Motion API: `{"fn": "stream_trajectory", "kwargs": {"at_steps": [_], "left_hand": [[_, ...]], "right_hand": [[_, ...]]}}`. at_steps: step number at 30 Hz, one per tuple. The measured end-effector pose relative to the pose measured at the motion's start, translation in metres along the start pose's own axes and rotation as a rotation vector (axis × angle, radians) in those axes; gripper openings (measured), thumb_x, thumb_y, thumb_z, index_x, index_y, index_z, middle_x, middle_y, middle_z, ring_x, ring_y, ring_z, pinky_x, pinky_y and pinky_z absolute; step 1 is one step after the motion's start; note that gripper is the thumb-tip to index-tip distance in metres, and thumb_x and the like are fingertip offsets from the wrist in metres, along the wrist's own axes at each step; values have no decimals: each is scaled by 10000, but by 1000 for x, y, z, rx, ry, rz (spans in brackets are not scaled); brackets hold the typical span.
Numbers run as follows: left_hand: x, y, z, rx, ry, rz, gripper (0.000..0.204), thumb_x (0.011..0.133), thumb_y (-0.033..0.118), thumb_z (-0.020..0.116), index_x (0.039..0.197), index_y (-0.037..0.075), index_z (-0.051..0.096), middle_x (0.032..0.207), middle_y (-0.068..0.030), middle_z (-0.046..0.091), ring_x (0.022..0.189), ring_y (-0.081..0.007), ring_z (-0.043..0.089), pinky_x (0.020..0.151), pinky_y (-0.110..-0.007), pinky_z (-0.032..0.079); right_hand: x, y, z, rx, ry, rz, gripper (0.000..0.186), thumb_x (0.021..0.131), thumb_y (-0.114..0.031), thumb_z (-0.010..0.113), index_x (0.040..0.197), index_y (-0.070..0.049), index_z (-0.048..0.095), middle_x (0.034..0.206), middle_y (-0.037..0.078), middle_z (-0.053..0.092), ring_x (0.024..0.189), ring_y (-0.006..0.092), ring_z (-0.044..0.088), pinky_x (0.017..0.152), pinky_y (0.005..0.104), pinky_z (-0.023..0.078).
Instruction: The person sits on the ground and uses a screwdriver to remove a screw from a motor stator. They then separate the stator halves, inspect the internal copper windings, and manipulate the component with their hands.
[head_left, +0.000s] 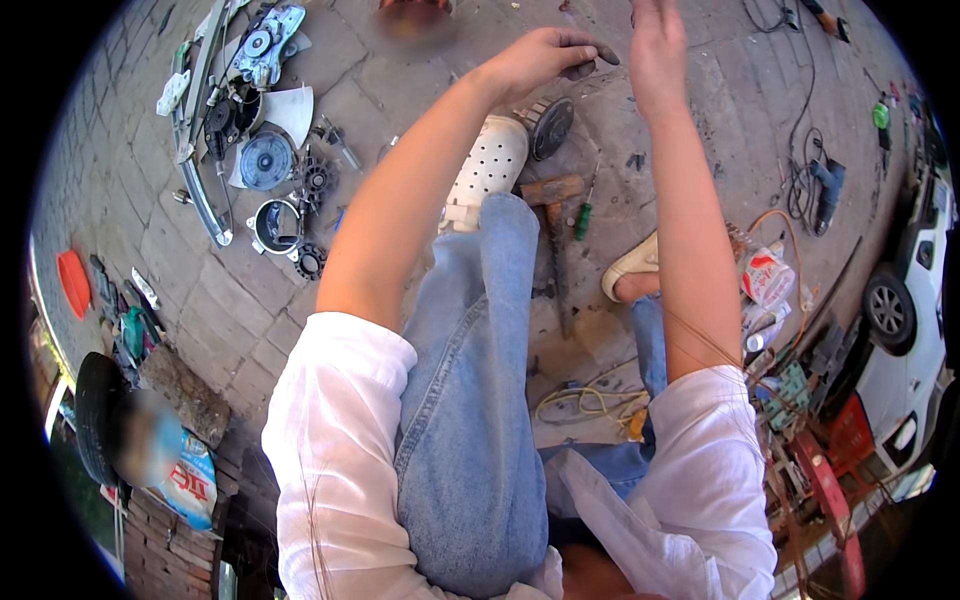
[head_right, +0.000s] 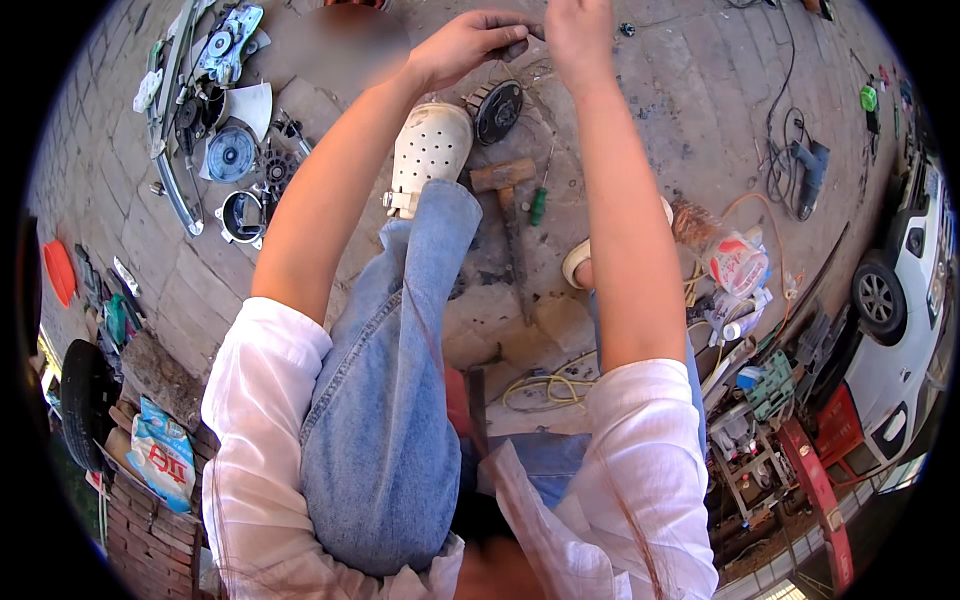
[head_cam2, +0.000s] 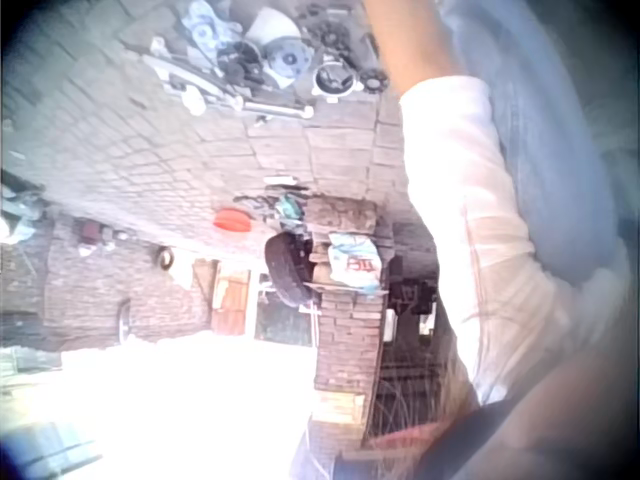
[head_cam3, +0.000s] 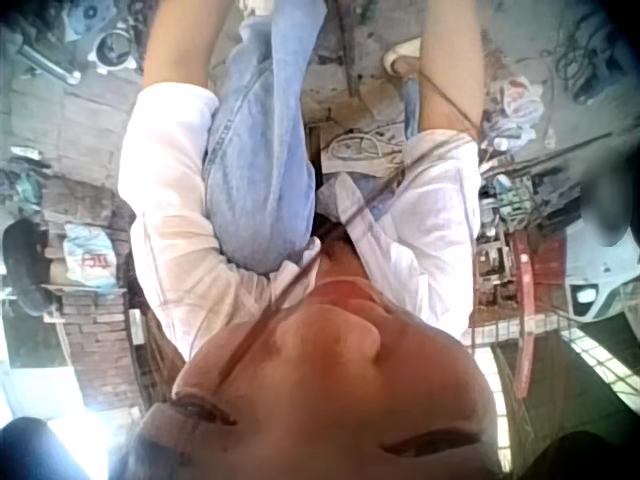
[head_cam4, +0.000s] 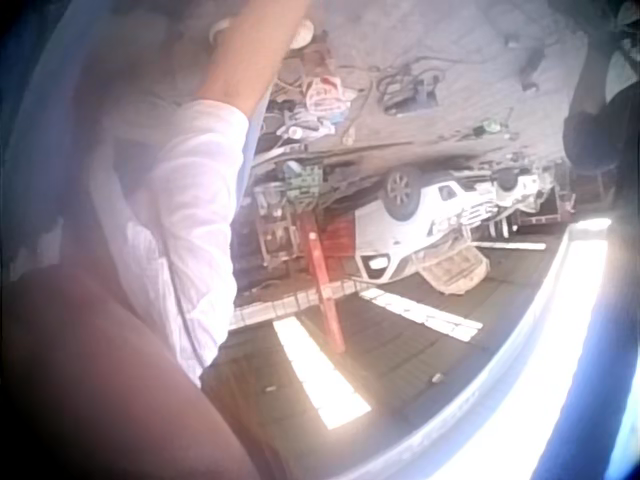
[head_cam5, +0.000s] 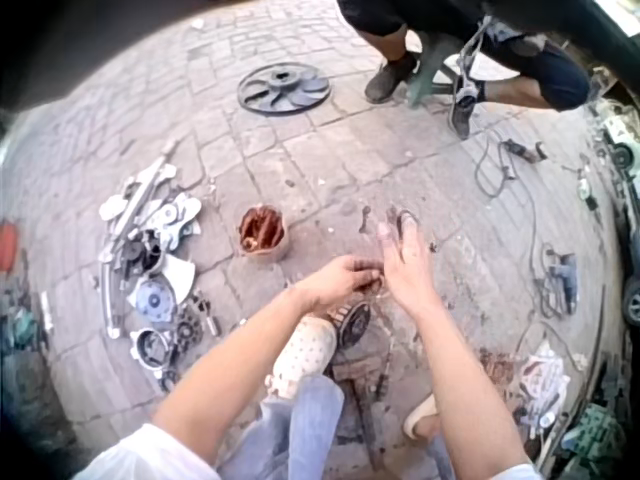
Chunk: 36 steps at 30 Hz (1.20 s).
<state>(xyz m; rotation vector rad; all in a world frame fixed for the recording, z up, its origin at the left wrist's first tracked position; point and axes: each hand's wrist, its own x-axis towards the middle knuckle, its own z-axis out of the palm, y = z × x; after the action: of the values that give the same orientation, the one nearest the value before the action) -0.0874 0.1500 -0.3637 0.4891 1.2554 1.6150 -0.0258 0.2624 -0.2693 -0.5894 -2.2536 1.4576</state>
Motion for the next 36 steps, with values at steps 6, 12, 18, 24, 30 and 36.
{"fn": "stream_trajectory", "kwargs": {"at_steps": [6,12,18,24,30,36], "left_hand": [[-20,-14,-22,306,-165,-187,315,920,46,533,1218,-34,594,1168,-112,654,1083,-189,613,965,-308,472],[-22,-35,-25,729,-299,-180,507,772,40,617,1277,39,574,1180,-111,650,1063,-204,611,965,-316,466],[-7,-27,-17,832,-461,-337,630,685,75,702,1297,50,555,1167,-151,645,1056,-239,612,918,-339,488],[-2,-25,-3,1130,-479,-282,645,626,135,800,1229,41,592,1055,-164,679,977,-302,648,835,-388,518],[-16,-7,20,1451,-500,-282,556,604,209,845,1095,47,642,979,-154,696,959,-329,657,802,-416,524],[-29,-1,21,1488,-307,-188,318,672,212,783,955,84,720,976,-111,715,955,-300,676,788,-411,536]], "right_hand": [[-86,25,-17,-962,-577,97,326,934,-283,551,941,41,590,915,233,634,879,421,614,794,468,512],[-141,18,-24,-453,-420,218,232,946,-199,547,887,25,568,785,225,587,753,377,571,682,432,456],[-142,16,-27,-126,-195,414,200,949,-174,546,910,15,599,752,149,603,707,259,579,663,361,448],[-163,4,-27,-67,-178,474,205,956,-164,543,882,19,602,703,49,562,653,119,495,613,291,421],[-168,-3,-34,39,-108,529,204,960,-166,547,869,12,588,685,10,527,627,80,459,578,254,394],[-162,-30,-35,123,-123,512,180,955,-146,547,863,5,580,700,-12,511,651,71,451,594,238,379]]}}
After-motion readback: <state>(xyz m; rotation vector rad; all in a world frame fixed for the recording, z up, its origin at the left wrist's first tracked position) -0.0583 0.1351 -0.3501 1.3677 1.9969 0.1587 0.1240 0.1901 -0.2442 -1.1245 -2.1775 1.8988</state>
